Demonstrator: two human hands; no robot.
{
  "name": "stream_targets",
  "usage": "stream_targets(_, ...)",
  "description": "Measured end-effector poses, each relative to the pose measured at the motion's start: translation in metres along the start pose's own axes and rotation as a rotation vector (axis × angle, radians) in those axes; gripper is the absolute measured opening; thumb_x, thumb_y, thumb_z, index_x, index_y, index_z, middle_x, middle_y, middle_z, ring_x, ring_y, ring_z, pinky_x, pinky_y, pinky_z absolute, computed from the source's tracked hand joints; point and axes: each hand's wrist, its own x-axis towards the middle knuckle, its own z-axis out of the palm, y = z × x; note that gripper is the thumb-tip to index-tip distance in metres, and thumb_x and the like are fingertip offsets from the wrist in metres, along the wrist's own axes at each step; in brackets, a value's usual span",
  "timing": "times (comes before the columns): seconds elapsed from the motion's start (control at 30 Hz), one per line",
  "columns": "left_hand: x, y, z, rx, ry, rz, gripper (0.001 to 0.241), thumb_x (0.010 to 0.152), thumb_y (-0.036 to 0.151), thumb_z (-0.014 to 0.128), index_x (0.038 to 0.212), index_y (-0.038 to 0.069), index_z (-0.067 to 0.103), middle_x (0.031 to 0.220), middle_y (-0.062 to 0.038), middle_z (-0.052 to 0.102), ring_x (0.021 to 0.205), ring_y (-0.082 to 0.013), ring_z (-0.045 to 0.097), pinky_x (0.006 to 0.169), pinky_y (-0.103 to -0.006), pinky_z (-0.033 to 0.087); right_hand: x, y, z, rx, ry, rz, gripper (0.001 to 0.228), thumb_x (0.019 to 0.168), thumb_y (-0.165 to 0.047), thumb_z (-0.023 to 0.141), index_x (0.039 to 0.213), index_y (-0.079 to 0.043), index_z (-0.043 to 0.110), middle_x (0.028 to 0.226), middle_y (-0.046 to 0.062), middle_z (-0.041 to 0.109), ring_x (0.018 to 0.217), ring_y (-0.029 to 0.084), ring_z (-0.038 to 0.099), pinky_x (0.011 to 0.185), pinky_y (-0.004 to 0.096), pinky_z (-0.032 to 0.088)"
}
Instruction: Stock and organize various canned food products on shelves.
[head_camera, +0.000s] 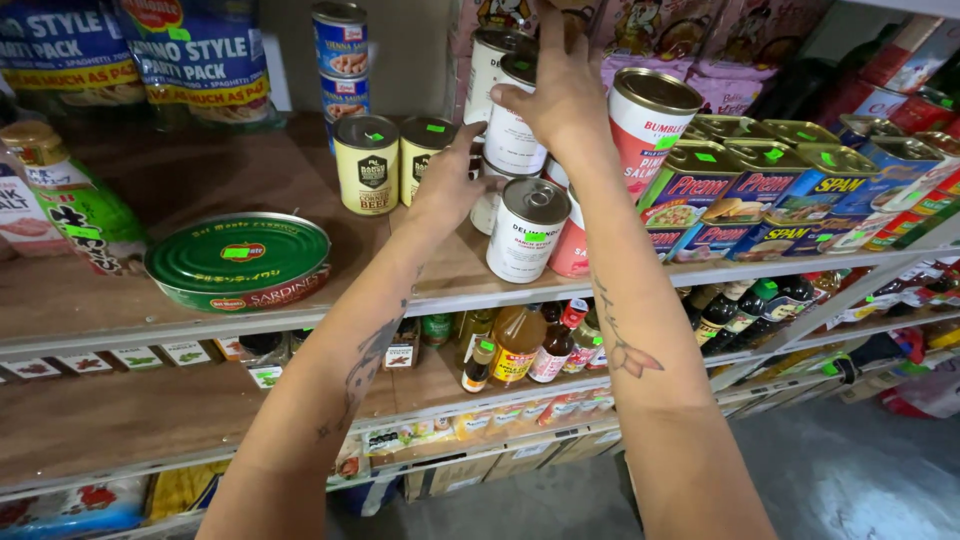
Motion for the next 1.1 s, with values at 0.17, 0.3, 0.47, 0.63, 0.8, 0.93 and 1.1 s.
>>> stream_targets(0.17, -0.005, 0.009, -0.010, 0.153, 0.015, 0.052, 0.081, 0.074, 0.011, 0.087, 0.143, 0.003, 0.045, 0.120, -0.024, 0.069, 0.111, -0.0400, 0.067, 0.093, -0.0452, 0.054, -0.059, -0.036, -0.041, 0.004, 0.166, -0.246, 0.088, 0.092, -0.032, 0.090, 0.161, -0.017, 0.038, 0.148, 0.023, 0.051, 0.136, 0.044, 0.050, 0.114, 0.052, 0.046)
stream_targets(0.3, -0.030, 0.023, -0.014, 0.295, 0.045, 0.074, 0.073, 0.080, 0.019, 0.084, 0.141, 0.001, 0.048, 0.120, -0.028, 0.068, 0.109, -0.0437, 0.067, 0.091, -0.0489, 0.053, -0.137, -0.047, -0.067, 0.293, 0.264, -0.088, 0.049, 0.101, -0.016, 0.079, 0.145, -0.011, 0.059, 0.130, 0.013, 0.064, 0.117, 0.025, 0.069, 0.096, 0.036, 0.060)
stream_targets(0.47, -0.086, 0.070, -0.009, 0.303, -0.048, -0.100, 0.063, 0.082, 0.039, 0.081, 0.131, 0.005, 0.061, 0.099, -0.023, 0.074, 0.096, -0.0415, 0.072, 0.085, -0.0512, 0.055, -0.185, -0.024, -0.046, 0.272, 0.256, -0.001, 0.030, 0.094, -0.005, 0.077, 0.123, -0.004, 0.073, 0.113, 0.008, 0.067, 0.097, 0.019, 0.070, 0.087, 0.035, 0.057)
stream_targets(0.63, -0.096, 0.077, 0.003, 0.366, -0.120, -0.206, 0.056, 0.084, 0.042, 0.077, 0.125, 0.006, 0.063, 0.089, -0.019, 0.075, 0.088, -0.0422, 0.072, 0.078, -0.0538, 0.055, -0.192, -0.013, -0.028, 0.459, 0.201, 0.108, 0.032, 0.093, -0.001, 0.075, 0.125, -0.004, 0.071, 0.122, 0.008, 0.062, 0.100, 0.017, 0.071, 0.083, 0.030, 0.060)
stream_targets(0.8, -0.098, 0.075, 0.006, 0.405, -0.060, -0.164, 0.050, 0.087, 0.038, 0.074, 0.123, 0.005, 0.062, 0.088, -0.019, 0.075, 0.083, -0.0422, 0.072, 0.074, -0.0539, 0.056, -0.195, -0.015, -0.022, 0.472, 0.243, 0.075, 0.033, 0.094, 0.002, 0.075, 0.126, -0.004, 0.071, 0.126, 0.009, 0.060, 0.104, 0.018, 0.071, 0.088, 0.030, 0.061)
stream_targets(0.93, -0.100, 0.069, 0.006, 0.418, -0.057, -0.132, 0.043, 0.088, 0.038, 0.074, 0.113, 0.004, 0.065, 0.087, -0.020, 0.075, 0.083, -0.0424, 0.072, 0.073, -0.0548, 0.056, -0.197, -0.015, -0.020, 0.395, 0.239, 0.043, 0.039, 0.090, 0.001, 0.078, 0.127, -0.005, 0.069, 0.128, 0.010, 0.059, 0.112, 0.020, 0.067, 0.092, 0.031, 0.061)
stream_targets(1.1, -0.121, 0.032, 0.036, 0.474, 0.016, -0.135, 0.027, 0.091, 0.034, 0.070, 0.100, 0.008, 0.072, 0.089, -0.020, 0.075, 0.086, -0.0384, 0.074, 0.078, -0.0524, 0.058, -0.216, -0.009, -0.014, 0.085, 0.189, -0.133, 0.045, 0.087, -0.002, 0.081, 0.130, -0.007, 0.067, 0.135, 0.009, 0.062, 0.132, 0.030, 0.058, 0.113, 0.044, 0.049)
